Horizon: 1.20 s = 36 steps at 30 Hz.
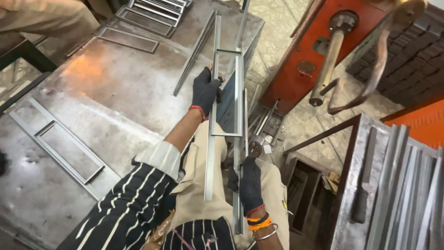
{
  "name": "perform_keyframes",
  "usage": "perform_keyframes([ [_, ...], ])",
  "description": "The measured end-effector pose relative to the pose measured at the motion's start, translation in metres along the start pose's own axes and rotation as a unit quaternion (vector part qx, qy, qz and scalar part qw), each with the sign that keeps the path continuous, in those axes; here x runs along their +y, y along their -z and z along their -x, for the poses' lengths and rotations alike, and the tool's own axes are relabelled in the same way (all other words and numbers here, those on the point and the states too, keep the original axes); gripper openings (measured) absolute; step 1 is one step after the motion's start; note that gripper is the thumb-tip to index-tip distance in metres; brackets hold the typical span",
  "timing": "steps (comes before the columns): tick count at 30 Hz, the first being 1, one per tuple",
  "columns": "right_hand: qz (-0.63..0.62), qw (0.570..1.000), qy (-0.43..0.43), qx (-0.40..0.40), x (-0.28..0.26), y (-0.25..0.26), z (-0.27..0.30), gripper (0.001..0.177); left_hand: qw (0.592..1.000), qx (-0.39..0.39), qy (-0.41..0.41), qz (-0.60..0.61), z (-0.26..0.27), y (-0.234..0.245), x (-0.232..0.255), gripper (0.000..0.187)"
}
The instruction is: The person assembles rectangular frames from thin metal strips at a workbench, fitting corner joints together by hand and pressing the assembled frames in an orange bench press machine to secure the joints. Finished frames are stacked on the table, and at one point sparks fly as a frame is worked near the machine.
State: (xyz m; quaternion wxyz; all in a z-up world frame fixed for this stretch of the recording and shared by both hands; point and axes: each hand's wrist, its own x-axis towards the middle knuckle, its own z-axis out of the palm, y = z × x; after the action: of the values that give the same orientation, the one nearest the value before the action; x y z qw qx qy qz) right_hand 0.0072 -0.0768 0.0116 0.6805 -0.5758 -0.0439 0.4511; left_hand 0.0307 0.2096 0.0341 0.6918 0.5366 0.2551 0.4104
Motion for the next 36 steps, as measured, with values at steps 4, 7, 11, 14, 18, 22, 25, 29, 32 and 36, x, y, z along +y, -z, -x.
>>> perform_keyframes([
  [4, 0.034, 0.998, 0.042, 0.038, 0.001, 0.013, 0.001, 0.054, 1.0, -0.007, 0.015, 0.017, 0.007, -0.016, -0.024, 0.023],
  [7, 0.066, 0.993, 0.082, 0.053, -0.002, 0.022, 0.003, 0.051, 1.0, -0.014, 0.015, -0.004, 0.022, -0.027, -0.022, 0.011],
  [11, 0.158, 0.965, 0.197, 0.077, 0.006, 0.044, -0.009, 0.053, 0.998, -0.01, 0.045, -0.031, 0.039, -0.046, -0.008, 0.015],
  [14, 0.227, 0.927, 0.279, 0.108, -0.004, 0.043, -0.007, 0.055, 0.998, -0.015, 0.067, -0.015, 0.054, -0.062, 0.011, 0.029],
  [18, 0.111, 0.978, 0.142, 0.103, -0.035, 0.028, 0.017, 0.058, 0.996, -0.03, 0.087, 0.01, 0.068, -0.073, 0.014, 0.036],
  [22, 0.089, 0.978, 0.157, 0.101, -0.036, 0.032, 0.023, 0.058, 0.995, -0.045, 0.089, -0.001, 0.081, -0.071, 0.01, 0.028],
  [25, 0.056, 0.978, 0.177, 0.096, -0.043, 0.031, 0.025, 0.055, 0.992, -0.095, 0.087, -0.01, 0.104, -0.073, 0.031, 0.027],
  [29, 0.005, 0.979, 0.19, 0.07, -0.049, 0.032, 0.039, 0.056, 0.984, -0.116, 0.132, 0.022, 0.134, -0.084, 0.054, 0.041],
  [32, 0.005, 0.974, 0.216, 0.072, -0.051, 0.042, 0.053, 0.063, 0.985, -0.134, 0.102, 0.029, 0.142, -0.099, 0.053, 0.058],
  [36, -0.02, 0.973, 0.21, 0.098, -0.056, 0.059, 0.076, 0.071, 0.978, -0.175, 0.102, 0.045, 0.153, -0.126, 0.056, 0.054],
])
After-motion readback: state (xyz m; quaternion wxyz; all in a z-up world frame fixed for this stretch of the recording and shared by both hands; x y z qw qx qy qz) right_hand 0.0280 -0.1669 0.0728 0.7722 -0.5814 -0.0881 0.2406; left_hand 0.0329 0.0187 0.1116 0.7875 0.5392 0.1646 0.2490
